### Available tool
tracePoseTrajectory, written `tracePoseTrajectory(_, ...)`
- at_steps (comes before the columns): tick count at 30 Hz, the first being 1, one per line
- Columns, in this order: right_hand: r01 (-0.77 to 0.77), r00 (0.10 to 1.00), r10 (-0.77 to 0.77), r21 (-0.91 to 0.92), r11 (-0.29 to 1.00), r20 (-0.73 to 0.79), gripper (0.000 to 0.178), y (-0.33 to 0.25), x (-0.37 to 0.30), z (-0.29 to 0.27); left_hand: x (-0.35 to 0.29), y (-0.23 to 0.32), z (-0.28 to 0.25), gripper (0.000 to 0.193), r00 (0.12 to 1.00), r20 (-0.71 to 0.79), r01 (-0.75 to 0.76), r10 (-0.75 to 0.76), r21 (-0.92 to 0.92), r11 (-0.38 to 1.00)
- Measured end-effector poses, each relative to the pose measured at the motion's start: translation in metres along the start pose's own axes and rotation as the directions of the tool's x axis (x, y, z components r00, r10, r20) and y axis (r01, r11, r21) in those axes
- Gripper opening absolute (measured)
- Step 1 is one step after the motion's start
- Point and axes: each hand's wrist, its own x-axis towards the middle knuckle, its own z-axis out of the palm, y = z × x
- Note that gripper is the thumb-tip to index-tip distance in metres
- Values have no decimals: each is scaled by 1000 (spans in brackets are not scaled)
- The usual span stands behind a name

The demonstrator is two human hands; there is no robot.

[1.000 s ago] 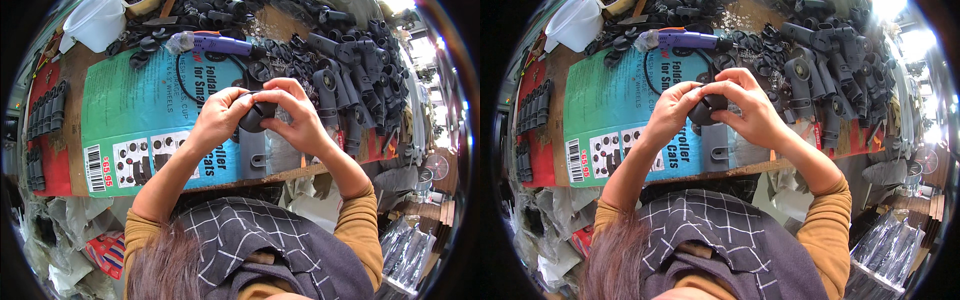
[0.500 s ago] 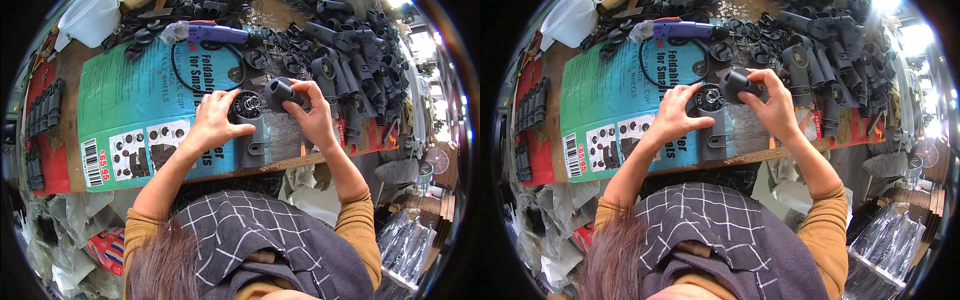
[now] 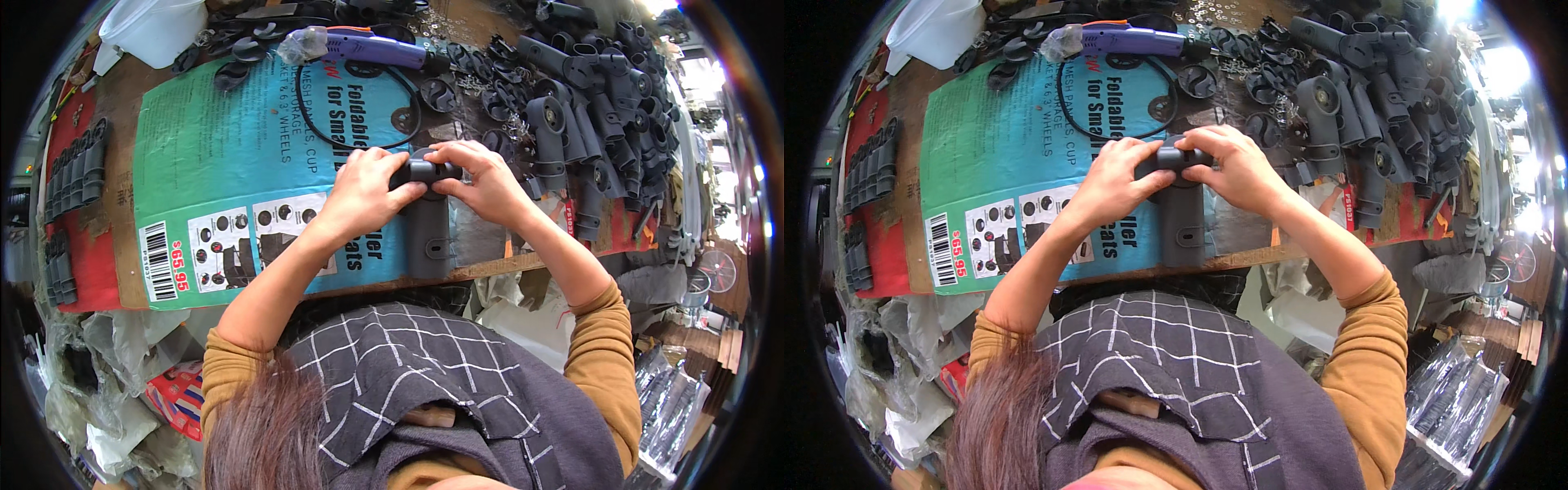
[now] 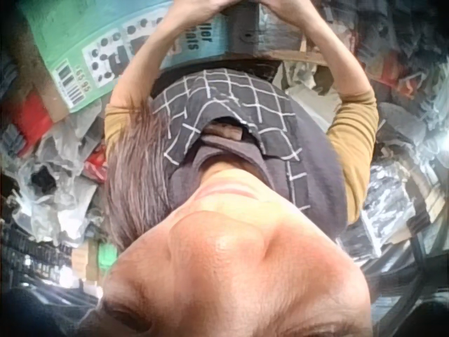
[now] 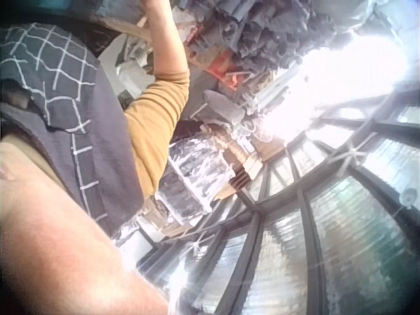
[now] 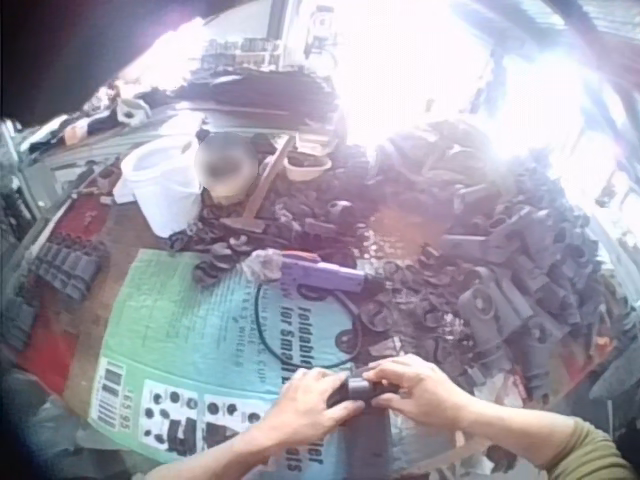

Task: The person assembles small black plastic components by inserting circular inserts into cylindrical housings. They use a handheld rotary tool to grind or smooth the interior of the parts, then place the finished assemblies on the workbench.

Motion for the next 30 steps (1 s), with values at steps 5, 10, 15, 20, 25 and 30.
tracePoseTrajectory(5, -81, 997, 77, 357, 931, 24, 35, 15, -2, 13, 8, 5, -6, 52, 997, 79, 11, -11, 3, 1000)
tracePoseTrajectory(10, 32, 997, -3, 412, 910, -71, 40, 29, -14, 33, 19, 15, -13, 45, 988, 141, -92, 63, 209, 974)
tracePoseTrajectory(15, 79, 984, -16, 354, 932, -177, 41, 29, -42, 50, 24, 29, -11, 56, 919, 389, 20, -67, 124, 992)
tracePoseTrajectory(20, 78, 966, 47, 462, 884, -254, 40, 32, -70, 64, 34, 41, -1, 77, 823, 476, 370, -311, -33, 928)
tracePoseTrajectory(25, 266, 907, -153, 251, 931, -393, 51, 29, -81, 60, 38, 54, 1, 56, 716, 621, 554, -319, -229, 800)
tracePoseTrajectory(30, 123, 926, 172, 699, 704, -337, 84, 3, -84, 54, 16, 71, -10, 62, 836, 451, 483, -313, -336, 808)
